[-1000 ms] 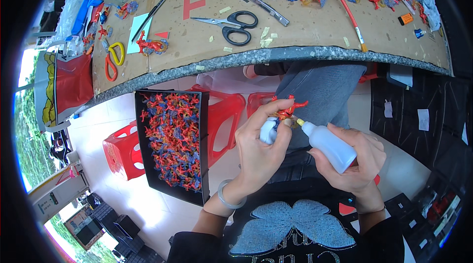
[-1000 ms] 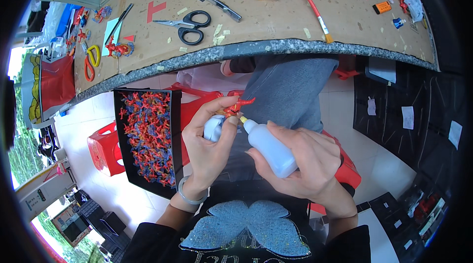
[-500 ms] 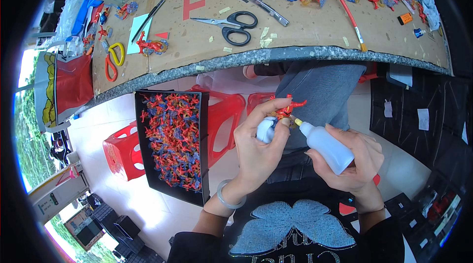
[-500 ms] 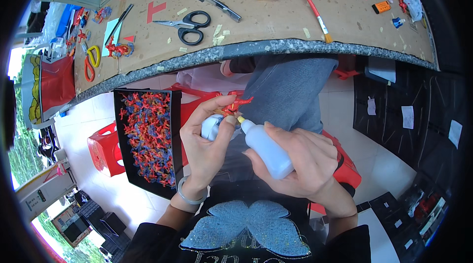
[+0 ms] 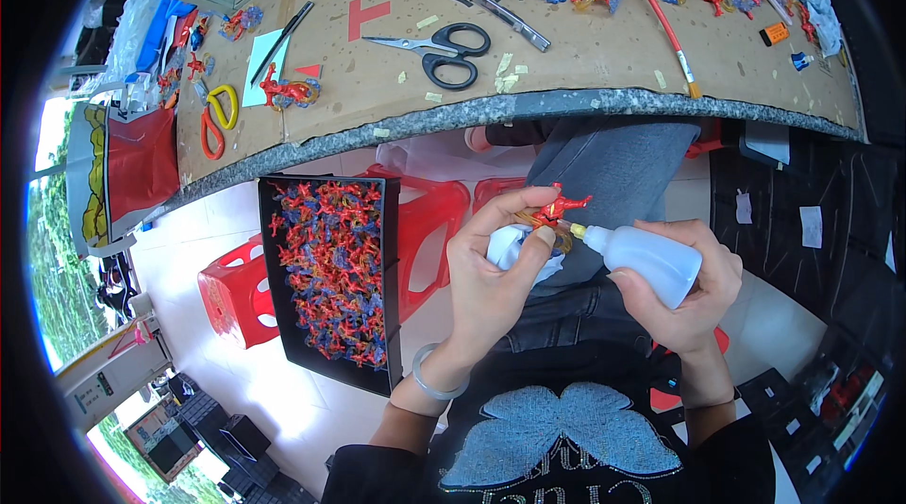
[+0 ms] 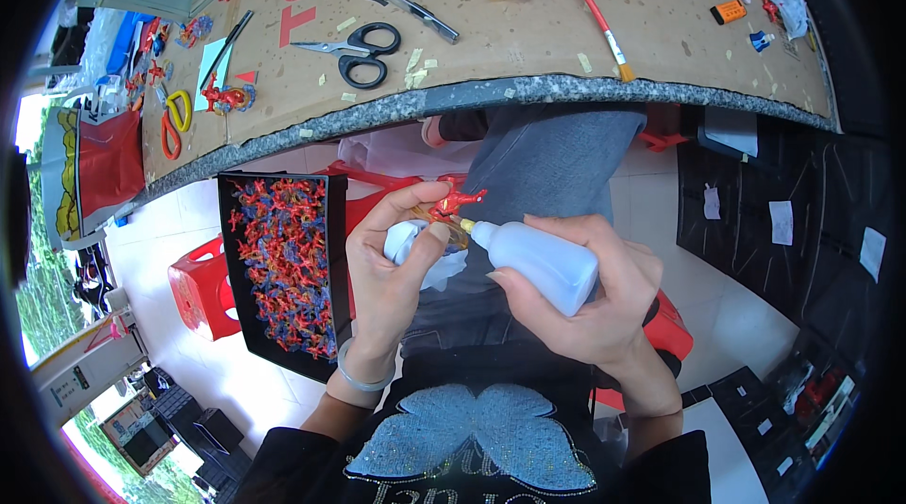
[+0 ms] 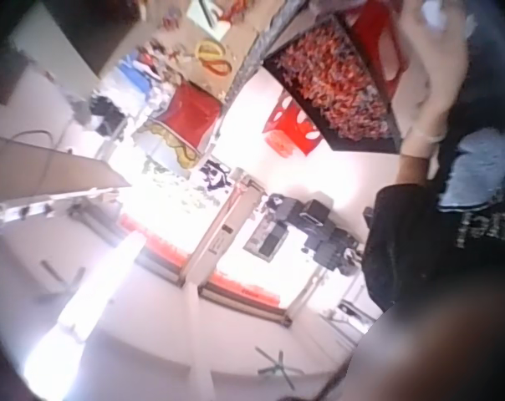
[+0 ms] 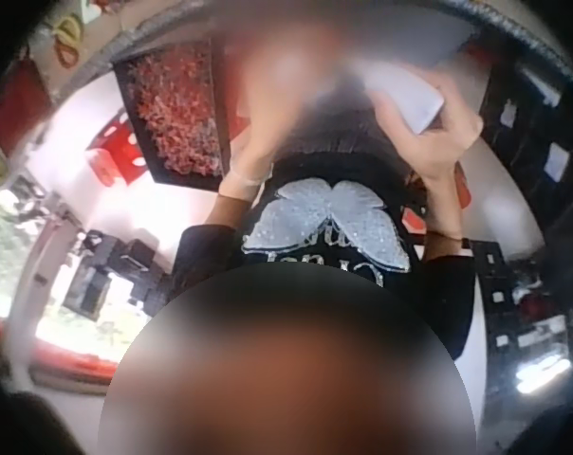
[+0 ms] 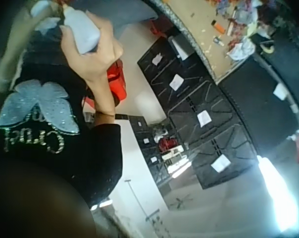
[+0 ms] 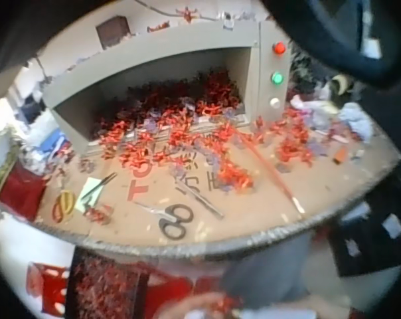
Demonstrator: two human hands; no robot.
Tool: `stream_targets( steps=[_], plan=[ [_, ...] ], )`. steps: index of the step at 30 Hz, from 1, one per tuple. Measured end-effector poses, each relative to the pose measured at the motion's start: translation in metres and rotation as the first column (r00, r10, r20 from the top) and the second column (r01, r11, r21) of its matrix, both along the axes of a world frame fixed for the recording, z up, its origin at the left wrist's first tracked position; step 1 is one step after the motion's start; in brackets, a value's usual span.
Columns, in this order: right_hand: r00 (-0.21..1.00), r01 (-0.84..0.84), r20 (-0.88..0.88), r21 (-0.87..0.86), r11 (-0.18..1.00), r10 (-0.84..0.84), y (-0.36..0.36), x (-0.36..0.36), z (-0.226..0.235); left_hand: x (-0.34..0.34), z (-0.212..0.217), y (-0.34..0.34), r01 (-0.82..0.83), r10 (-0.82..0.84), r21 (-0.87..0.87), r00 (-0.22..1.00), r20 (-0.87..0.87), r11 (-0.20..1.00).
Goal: The person assembles small plastic figurines by applying glue from a bottle with a paintbrush to the parts, then joining them together by hand.
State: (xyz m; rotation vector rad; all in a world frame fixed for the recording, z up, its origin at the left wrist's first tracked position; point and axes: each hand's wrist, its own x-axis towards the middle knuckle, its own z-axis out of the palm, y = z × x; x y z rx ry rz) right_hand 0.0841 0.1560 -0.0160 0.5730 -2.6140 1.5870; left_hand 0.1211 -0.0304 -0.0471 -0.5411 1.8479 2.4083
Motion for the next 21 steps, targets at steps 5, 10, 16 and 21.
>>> stream_targets(
  steps=[5, 10, 16, 21],
  plan=[
    [1.000, -0.003, -0.025, 0.023, 1.000, 0.004, 0.000, 0.000, 0.002, 0.000, 0.000, 0.002, -0.009, 0.009, -0.034, 1.000, -0.018, 0.999],
    [1.000, -0.009, 0.015, -0.019, 1.000, 0.009, 0.004, -0.001, 0.002, 0.000, 0.000, 0.001, -0.007, 0.007, -0.020, 1.000, -0.007, 1.000],
    [0.979, 0.125, 0.184, -0.186, 0.975, -0.090, 0.012, 0.000, 0.000, 0.000, -0.007, -0.003, -0.017, 0.015, 0.175, 1.000, 0.013, 0.984],
    [0.944, 0.190, 0.317, -0.287, 0.939, -0.094, 0.009, 0.004, -0.005, -0.001, -0.011, -0.003, -0.048, 0.027, 0.509, 0.998, 0.049, 0.860]
  ],
)
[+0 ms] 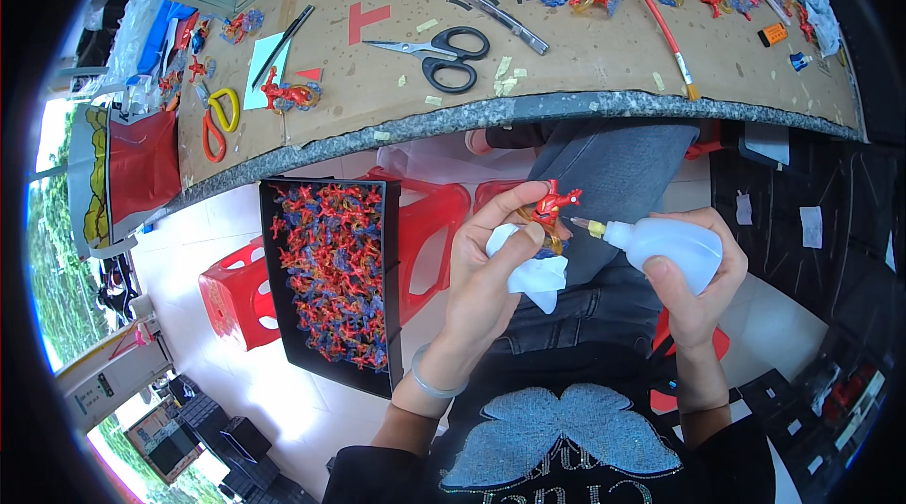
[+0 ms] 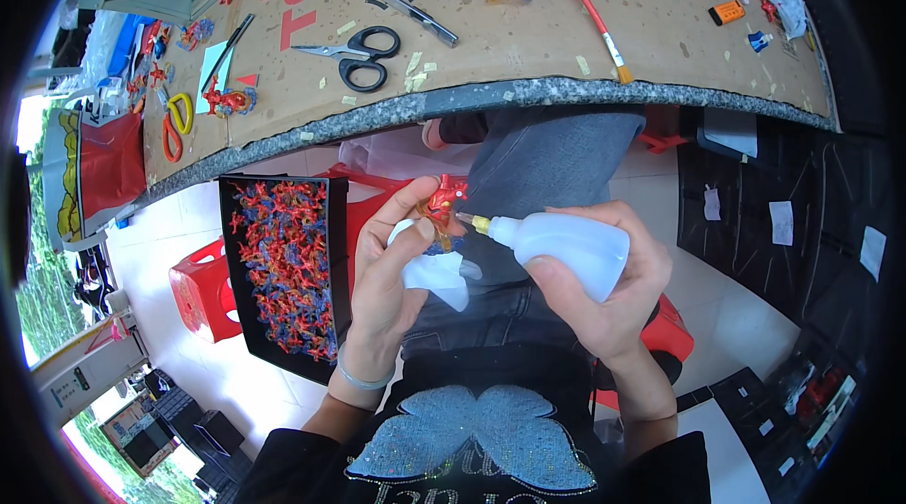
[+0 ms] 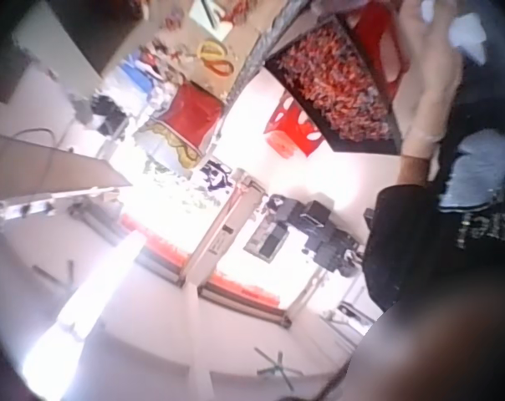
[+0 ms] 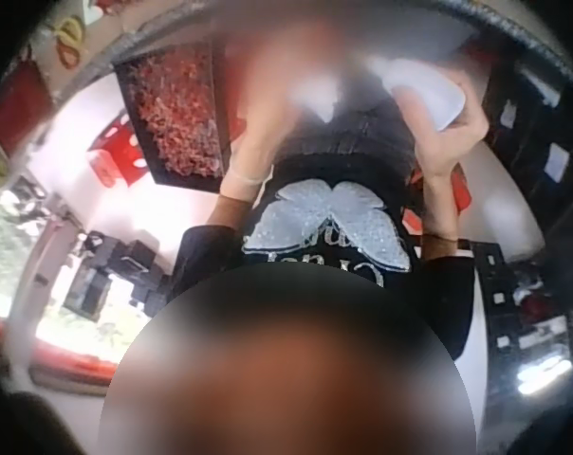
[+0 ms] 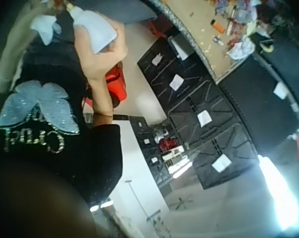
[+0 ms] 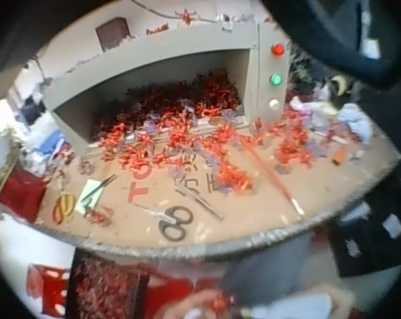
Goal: The person assembles small plastic figurines by applying glue from a bottle with a paintbrush to the parts, then joining them together by hand.
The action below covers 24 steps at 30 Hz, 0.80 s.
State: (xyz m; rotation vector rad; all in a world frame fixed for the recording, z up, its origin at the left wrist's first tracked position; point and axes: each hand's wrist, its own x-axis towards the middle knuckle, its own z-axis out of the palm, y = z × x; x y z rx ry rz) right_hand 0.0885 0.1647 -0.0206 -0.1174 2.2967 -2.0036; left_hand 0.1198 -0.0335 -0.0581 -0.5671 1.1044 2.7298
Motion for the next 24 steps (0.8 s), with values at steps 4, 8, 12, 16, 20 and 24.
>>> stream_targets(
  steps=[4, 8, 12, 16, 20, 24],
  plan=[
    [1.000, 0.000, -0.005, -0.006, 1.000, 0.000, -0.002, 0.000, -0.003, 0.002, -0.001, 0.000, 0.013, -0.013, 0.011, 1.000, 0.000, 1.000],
    [0.999, -0.029, -0.017, 0.001, 1.000, 0.029, -0.001, -0.001, -0.001, 0.001, 0.004, 0.004, 0.000, -0.005, -0.206, 1.000, -0.020, 0.978],
    [0.997, -0.062, -0.036, 0.021, 0.998, 0.063, -0.001, 0.000, -0.002, 0.001, 0.009, 0.008, -0.032, 0.004, -0.471, 0.998, -0.060, 0.882],
    [0.997, -0.064, -0.045, 0.035, 0.997, 0.065, -0.003, 0.000, -0.001, 0.003, 0.013, 0.011, -0.077, 0.019, -0.635, 0.995, -0.097, 0.768],
    [0.995, -0.080, -0.055, 0.044, 0.996, 0.082, -0.004, -0.001, -0.001, 0.004, 0.008, 0.014, -0.124, 0.016, -0.677, 0.987, -0.162, 0.725],
    [0.993, -0.085, -0.077, 0.045, 0.995, 0.089, -0.004, -0.001, -0.003, 0.005, 0.005, 0.017, -0.165, 0.040, -0.751, 0.982, -0.182, 0.639]
  ],
)
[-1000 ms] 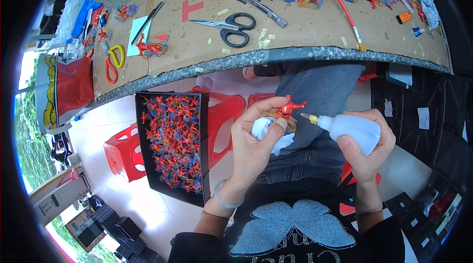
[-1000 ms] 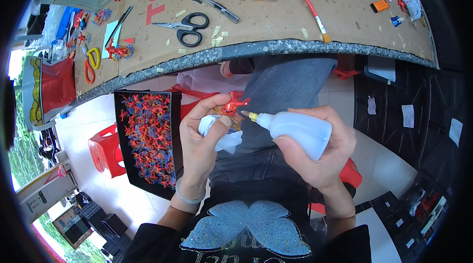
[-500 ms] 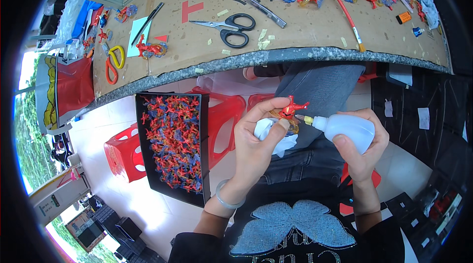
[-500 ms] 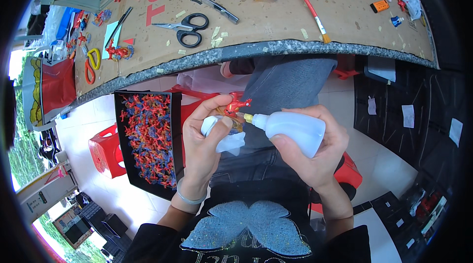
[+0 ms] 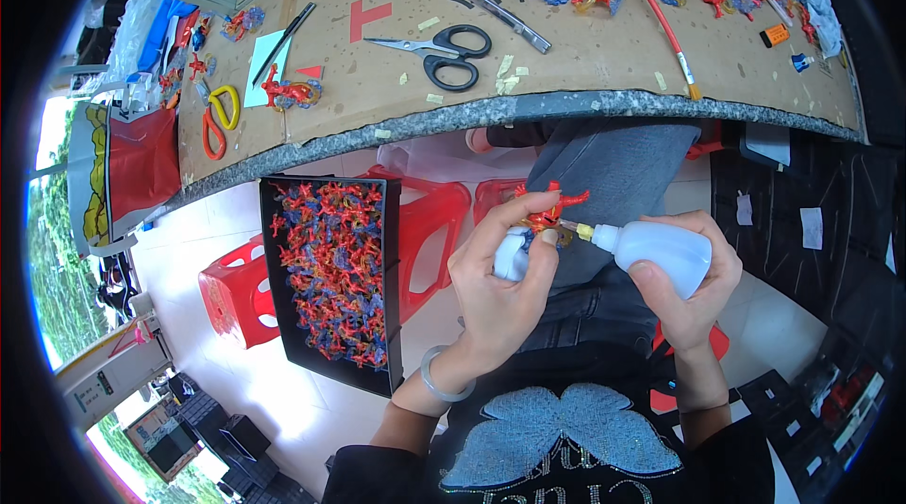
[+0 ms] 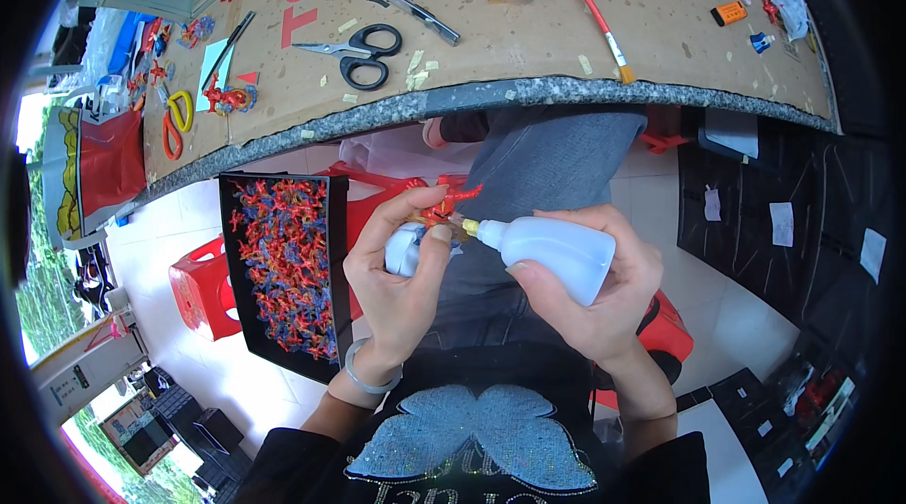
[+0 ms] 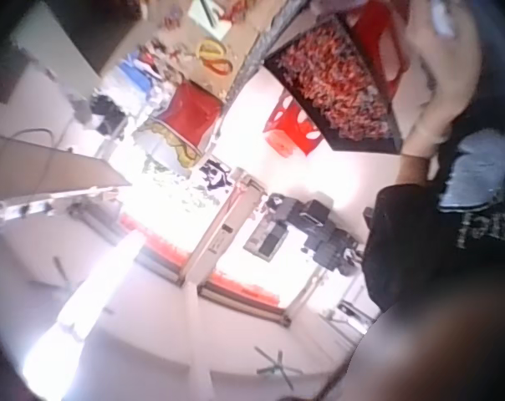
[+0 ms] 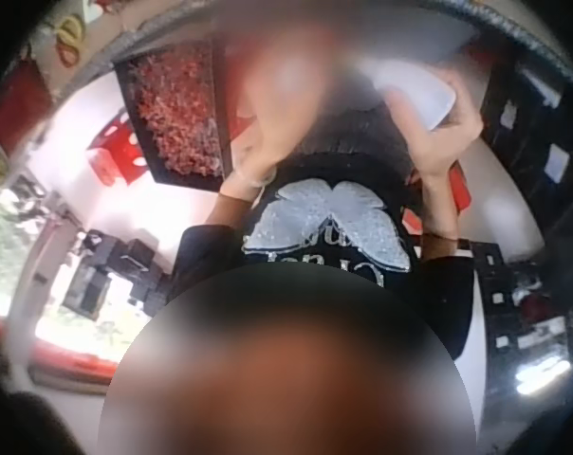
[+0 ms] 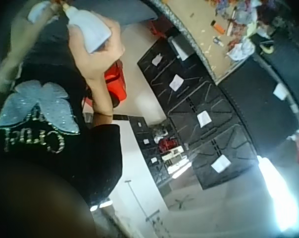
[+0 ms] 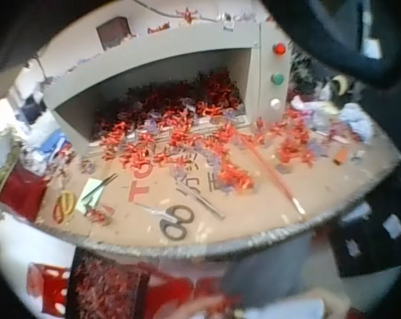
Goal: The person assembles small plastic figurines by applying glue from a bottle with a paintbrush to the parts, then joining them together by hand.
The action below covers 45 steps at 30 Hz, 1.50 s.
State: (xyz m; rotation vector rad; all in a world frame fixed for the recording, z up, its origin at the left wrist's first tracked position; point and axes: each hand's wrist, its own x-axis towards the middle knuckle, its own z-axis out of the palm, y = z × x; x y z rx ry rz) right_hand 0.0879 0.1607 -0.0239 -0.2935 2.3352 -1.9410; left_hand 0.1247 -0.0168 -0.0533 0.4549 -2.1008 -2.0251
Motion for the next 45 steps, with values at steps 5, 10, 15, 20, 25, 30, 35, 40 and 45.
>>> stream_targets(
  steps=[5, 10, 15, 20, 25, 30, 35, 40, 45],
  plan=[
    [1.000, -0.009, -0.003, 0.015, 1.000, 0.009, 0.000, 0.000, 0.001, -0.001, 0.000, 0.002, -0.021, 0.021, -0.025, 0.999, -0.026, 0.999],
    [1.000, -0.004, 0.003, 0.011, 1.000, 0.004, -0.001, 0.000, 0.002, -0.001, 0.000, 0.002, -0.028, 0.025, -0.073, 0.999, -0.044, 0.997],
    [1.000, 0.001, -0.013, 0.023, 1.000, 0.000, 0.000, 0.000, 0.001, -0.001, 0.002, 0.002, -0.027, 0.023, -0.099, 0.999, -0.042, 0.995],
    [0.999, 0.021, -0.029, 0.030, 0.999, -0.020, 0.003, 0.002, 0.003, -0.001, 0.003, 0.000, -0.022, 0.016, -0.129, 0.999, -0.049, 0.991],
    [0.982, 0.177, 0.112, -0.269, 0.947, -0.152, 0.027, -0.018, -0.010, -0.004, 0.007, -0.005, 0.011, -0.027, 0.224, 0.997, 0.068, 0.975],
    [0.928, 0.329, -0.130, -0.161, 0.930, -0.351, 0.045, -0.110, -0.034, -0.003, 0.007, -0.014, 0.076, -0.125, 0.330, 0.984, 0.130, 0.941],
    [0.885, 0.410, -0.216, -0.062, 0.910, -0.413, 0.080, -0.196, -0.080, -0.003, 0.005, -0.010, 0.123, -0.152, 0.339, 0.987, 0.060, 0.933],
    [0.898, 0.394, -0.257, 0.101, 0.914, -0.358, 0.085, -0.209, -0.087, -0.003, 0.007, -0.006, 0.041, -0.067, 0.356, 0.996, 0.063, 0.934],
    [0.613, 0.690, -0.629, 0.132, 0.712, -0.478, 0.062, -0.127, -0.035, -0.004, -0.002, -0.006, 0.122, -0.141, 0.194, 0.986, 0.089, 0.973]
  ],
)
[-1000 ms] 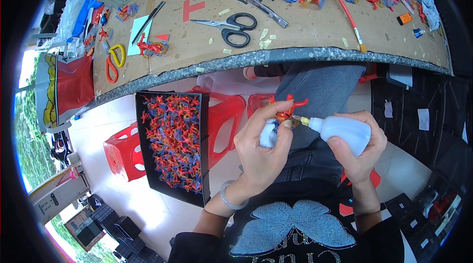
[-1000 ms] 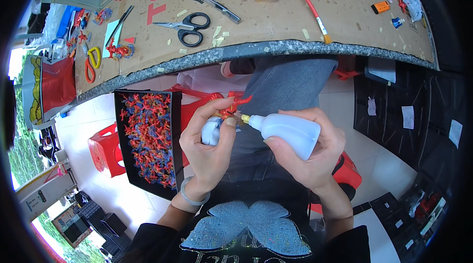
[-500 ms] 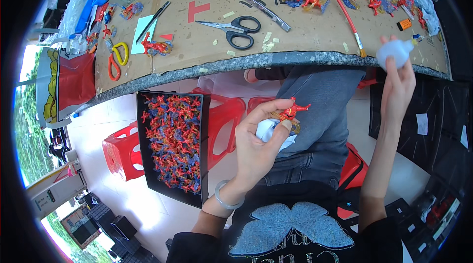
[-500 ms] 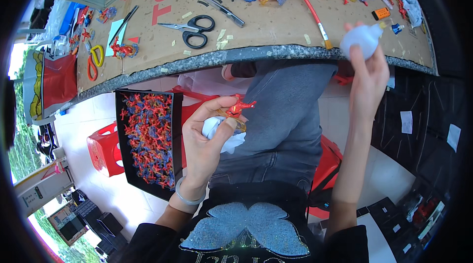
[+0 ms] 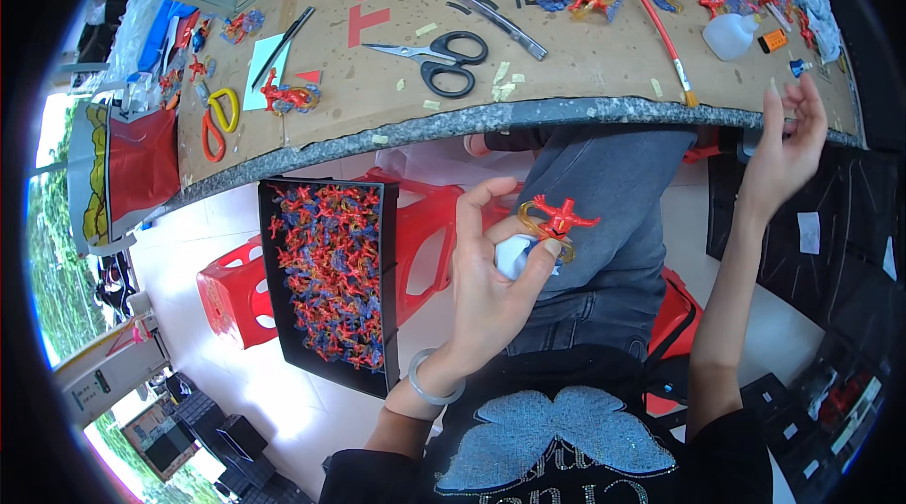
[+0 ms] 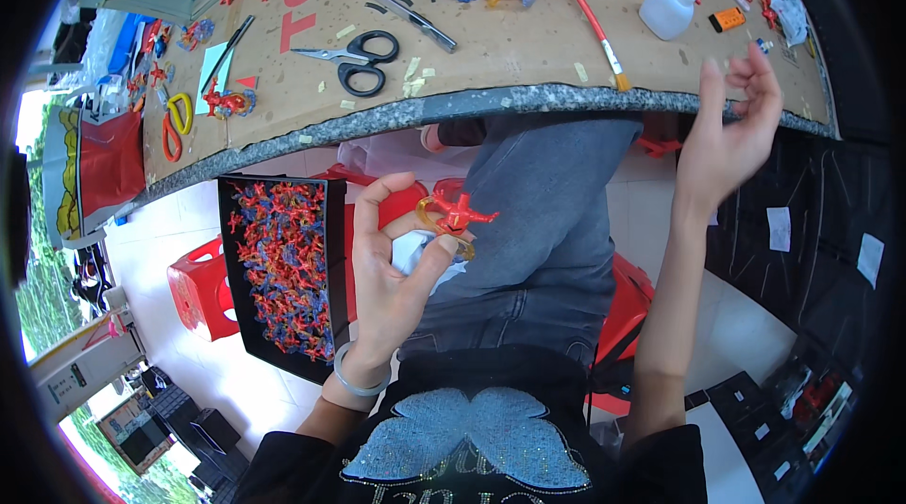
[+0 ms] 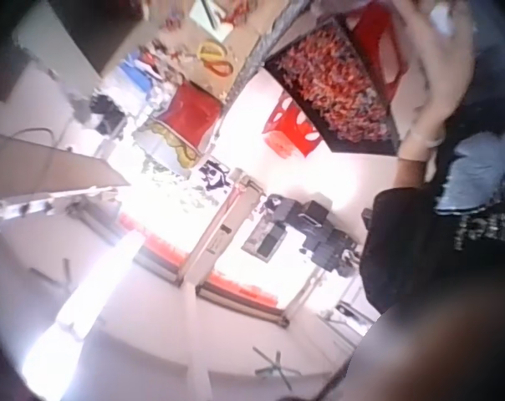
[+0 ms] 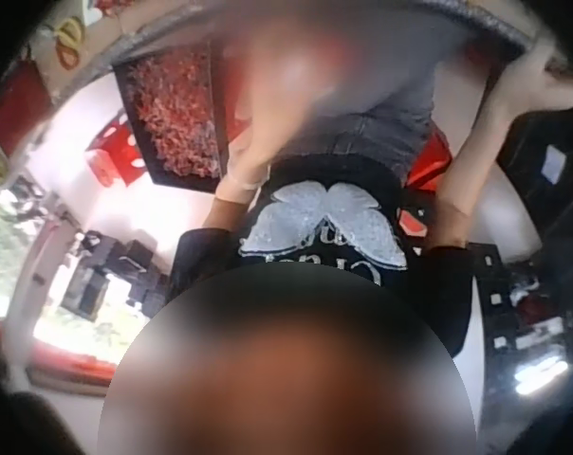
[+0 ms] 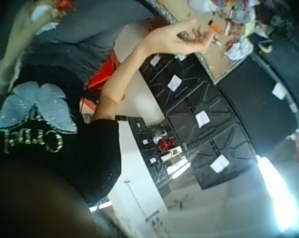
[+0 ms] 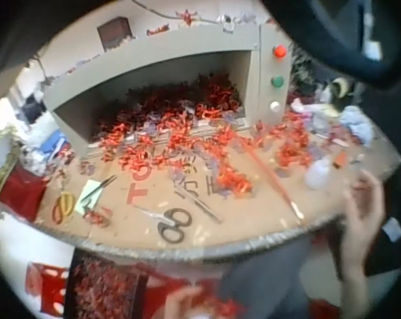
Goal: The person assembles small plastic figurines by applying glue from a bottle with a paintbrush to the parts, then joining them together by hand.
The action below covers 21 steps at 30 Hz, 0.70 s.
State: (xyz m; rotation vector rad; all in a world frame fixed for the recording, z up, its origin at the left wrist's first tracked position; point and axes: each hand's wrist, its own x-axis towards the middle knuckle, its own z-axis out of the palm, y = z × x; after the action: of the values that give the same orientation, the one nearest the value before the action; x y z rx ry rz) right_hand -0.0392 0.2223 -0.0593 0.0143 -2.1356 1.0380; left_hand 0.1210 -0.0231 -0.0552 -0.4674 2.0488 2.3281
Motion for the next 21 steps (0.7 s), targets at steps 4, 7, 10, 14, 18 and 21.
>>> stream_targets(
  steps=[4, 7, 10, 14, 18, 21],
  plan=[
    [0.503, -0.550, 0.456, -0.487, 0.679, 0.734, -0.040, 0.065, 0.027, 0.002, -0.003, 0.000, 0.139, -0.138, -0.091, 0.990, 0.019, 0.986],
    [0.250, -0.638, 0.620, -0.473, 0.608, 0.744, -0.050, 0.074, 0.025, -0.001, 0.010, 0.003, 0.253, -0.250, -0.303, 0.967, 0.050, 0.919],
    [0.181, -0.699, 0.650, -0.443, 0.562, 0.738, -0.050, 0.073, 0.025, -0.001, 0.016, 0.006, 0.281, -0.298, -0.401, 0.954, 0.019, 0.872],
    [0.051, -0.702, 0.673, -0.502, 0.506, 0.738, -0.052, 0.068, 0.024, 0.001, 0.016, 0.004, 0.283, -0.316, -0.417, 0.949, -0.010, 0.864],
    [0.014, -0.713, 0.632, -0.536, 0.451, 0.775, -0.054, 0.067, 0.019, 0.001, 0.021, -0.001, 0.342, -0.356, -0.428, 0.933, 0.049, 0.837],
    [-0.001, -0.720, 0.639, -0.534, 0.442, 0.769, -0.058, 0.069, 0.018, -0.001, 0.019, -0.003, 0.368, -0.371, -0.384, 0.926, 0.069, 0.847]
  ],
)
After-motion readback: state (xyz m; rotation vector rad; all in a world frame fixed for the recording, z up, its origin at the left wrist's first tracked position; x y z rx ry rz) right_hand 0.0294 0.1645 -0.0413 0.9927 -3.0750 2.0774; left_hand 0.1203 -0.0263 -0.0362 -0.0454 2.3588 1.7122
